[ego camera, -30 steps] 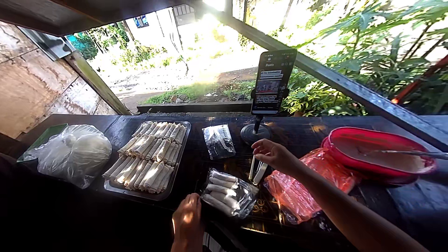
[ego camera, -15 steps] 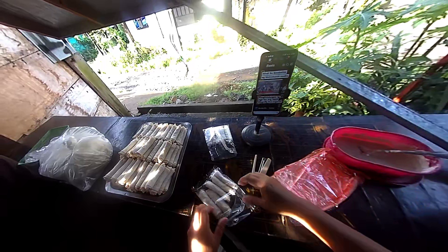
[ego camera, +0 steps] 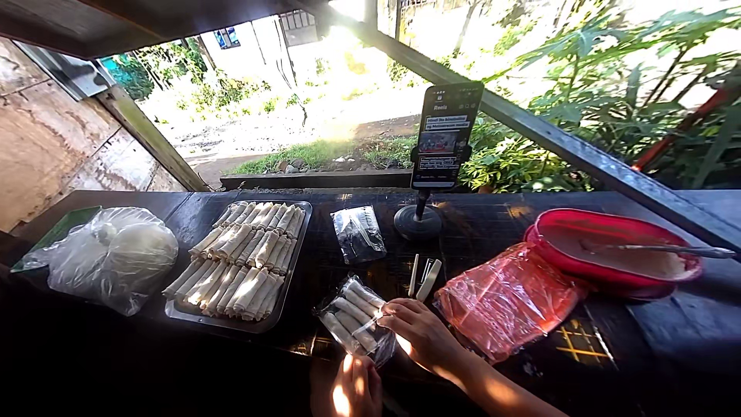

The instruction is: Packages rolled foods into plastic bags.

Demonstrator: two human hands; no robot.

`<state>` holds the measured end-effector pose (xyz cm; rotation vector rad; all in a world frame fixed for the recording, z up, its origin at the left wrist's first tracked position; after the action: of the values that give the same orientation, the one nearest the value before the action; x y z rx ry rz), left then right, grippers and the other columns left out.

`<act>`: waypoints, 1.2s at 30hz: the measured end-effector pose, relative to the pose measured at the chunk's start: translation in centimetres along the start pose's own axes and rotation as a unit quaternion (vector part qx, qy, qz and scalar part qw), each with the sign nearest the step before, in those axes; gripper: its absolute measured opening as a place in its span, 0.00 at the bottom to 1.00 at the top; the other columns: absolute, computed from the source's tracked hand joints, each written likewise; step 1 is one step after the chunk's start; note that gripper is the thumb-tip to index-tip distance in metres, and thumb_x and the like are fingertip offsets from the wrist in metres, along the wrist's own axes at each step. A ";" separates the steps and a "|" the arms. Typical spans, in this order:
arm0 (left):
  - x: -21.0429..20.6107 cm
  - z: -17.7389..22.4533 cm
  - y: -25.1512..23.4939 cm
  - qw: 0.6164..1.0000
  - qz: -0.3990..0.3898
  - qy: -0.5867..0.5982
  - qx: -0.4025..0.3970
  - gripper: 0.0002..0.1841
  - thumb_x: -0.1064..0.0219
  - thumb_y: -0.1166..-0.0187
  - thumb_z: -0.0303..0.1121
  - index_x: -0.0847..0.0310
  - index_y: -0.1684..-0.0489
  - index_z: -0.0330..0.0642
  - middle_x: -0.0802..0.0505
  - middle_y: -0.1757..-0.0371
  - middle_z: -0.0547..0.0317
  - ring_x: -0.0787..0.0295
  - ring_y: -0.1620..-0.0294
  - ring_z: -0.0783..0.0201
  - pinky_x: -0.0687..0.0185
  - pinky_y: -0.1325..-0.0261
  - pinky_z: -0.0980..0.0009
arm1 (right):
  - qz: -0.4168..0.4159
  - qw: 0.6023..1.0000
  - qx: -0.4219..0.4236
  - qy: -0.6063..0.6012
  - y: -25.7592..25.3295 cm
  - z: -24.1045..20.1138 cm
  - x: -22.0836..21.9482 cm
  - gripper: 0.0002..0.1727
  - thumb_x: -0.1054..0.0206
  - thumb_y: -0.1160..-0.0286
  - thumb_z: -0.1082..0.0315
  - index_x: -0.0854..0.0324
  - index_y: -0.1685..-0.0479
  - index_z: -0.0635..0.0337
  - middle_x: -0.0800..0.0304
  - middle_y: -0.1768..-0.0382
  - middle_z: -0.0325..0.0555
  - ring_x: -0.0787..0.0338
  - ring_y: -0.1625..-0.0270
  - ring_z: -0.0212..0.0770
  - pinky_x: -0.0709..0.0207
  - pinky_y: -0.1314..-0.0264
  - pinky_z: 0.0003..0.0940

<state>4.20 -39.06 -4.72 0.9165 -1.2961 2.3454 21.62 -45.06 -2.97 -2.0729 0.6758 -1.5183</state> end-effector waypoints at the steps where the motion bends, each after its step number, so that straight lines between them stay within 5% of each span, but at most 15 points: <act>1: 0.1 0.1 0.1 1.000 0.002 0.001 -0.002 0.05 0.34 0.37 0.28 0.14 0.76 0.38 0.11 0.74 0.54 0.11 0.74 0.63 0.15 0.67 0.75 | 0.005 1.000 -0.001 0.000 0.0 -0.1 0.0 0.13 0.38 0.35 0.76 0.08 0.61 0.52 0.04 0.55 0.44 0.07 0.42 0.46 0.15 0.36 0.39; 7: 0.7 -0.2 0.5 0.999 0.033 0.032 0.007 0.04 0.35 0.36 0.28 0.17 0.78 0.40 0.10 0.69 0.52 0.10 0.65 0.65 0.15 0.59 0.80 | 0.023 1.000 0.011 -0.008 0.7 -0.3 0.0 0.11 0.37 0.35 0.76 0.09 0.65 0.53 0.06 0.57 0.47 0.07 0.48 0.45 0.14 0.44 0.32; 12: 0.8 -0.8 1.1 0.992 0.028 0.113 0.054 0.02 0.37 0.33 0.24 0.23 0.73 0.36 0.13 0.64 0.49 0.14 0.61 0.69 0.20 0.55 0.85 | 0.002 0.999 0.038 -0.006 1.4 -1.4 -0.4 0.07 0.36 0.30 0.70 0.13 0.68 0.51 0.07 0.58 0.43 0.08 0.49 0.44 0.15 0.48 0.37; 16: 0.6 -0.2 1.6 0.982 0.019 0.167 0.081 0.02 0.35 0.36 0.20 0.22 0.71 0.31 0.14 0.64 0.46 0.16 0.64 0.71 0.22 0.58 0.88 | -0.024 0.999 0.036 0.004 0.6 -2.4 -1.1 0.09 0.31 0.36 0.62 0.11 0.61 0.53 0.06 0.51 0.46 0.08 0.43 0.49 0.17 0.40 0.45; 20: 0.8 0.2 1.9 0.980 0.010 0.167 0.104 0.03 0.33 0.39 0.19 0.20 0.73 0.28 0.13 0.68 0.44 0.15 0.67 0.68 0.21 0.60 0.85 | -0.069 0.996 0.049 -0.015 -0.5 -2.7 -2.0 0.17 0.30 0.31 0.53 0.10 0.51 0.54 0.07 0.46 0.50 0.10 0.37 0.54 0.19 0.33 0.53; 27: 1.0 0.7 2.2 0.973 -0.007 0.193 0.127 0.05 0.33 0.34 0.18 0.17 0.65 0.23 0.11 0.60 0.38 0.15 0.66 0.71 0.20 0.59 0.86 | -0.049 0.996 0.068 0.001 -0.8 -2.4 -3.0 0.12 0.31 0.30 0.62 0.09 0.51 0.51 0.06 0.49 0.47 0.09 0.40 0.49 0.17 0.35 0.47; 33: 1.1 1.2 2.5 0.970 -0.026 0.185 0.157 0.03 0.31 0.38 0.16 0.17 0.70 0.23 0.10 0.67 0.41 0.11 0.61 0.66 0.17 0.51 0.81 | -0.045 0.996 0.072 0.003 -0.6 -2.2 -3.4 0.16 0.37 0.20 0.52 0.10 0.50 0.50 0.06 0.52 0.45 0.09 0.41 0.47 0.19 0.35 0.44; 36: -0.7 -0.8 5.4 0.973 -0.004 0.183 0.137 0.01 0.30 0.33 0.21 0.14 0.70 0.31 0.10 0.67 0.54 0.13 0.61 0.77 0.20 0.52 0.88 | -0.041 0.997 0.068 0.003 -0.4 -2.2 -3.9 0.15 0.34 0.22 0.51 0.09 0.51 0.49 0.06 0.51 0.44 0.10 0.41 0.47 0.19 0.35 0.44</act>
<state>1.46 -41.26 -8.95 0.5171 -0.8376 2.5722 18.58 -42.41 -4.94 -2.0172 0.4815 -1.5696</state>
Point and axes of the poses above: each hand's wrist, its own y-axis away from the middle knuckle, its own x-axis out of the back of the hand, z = x × y, the point moved 1 cm from there along -y, towards the middle knuckle
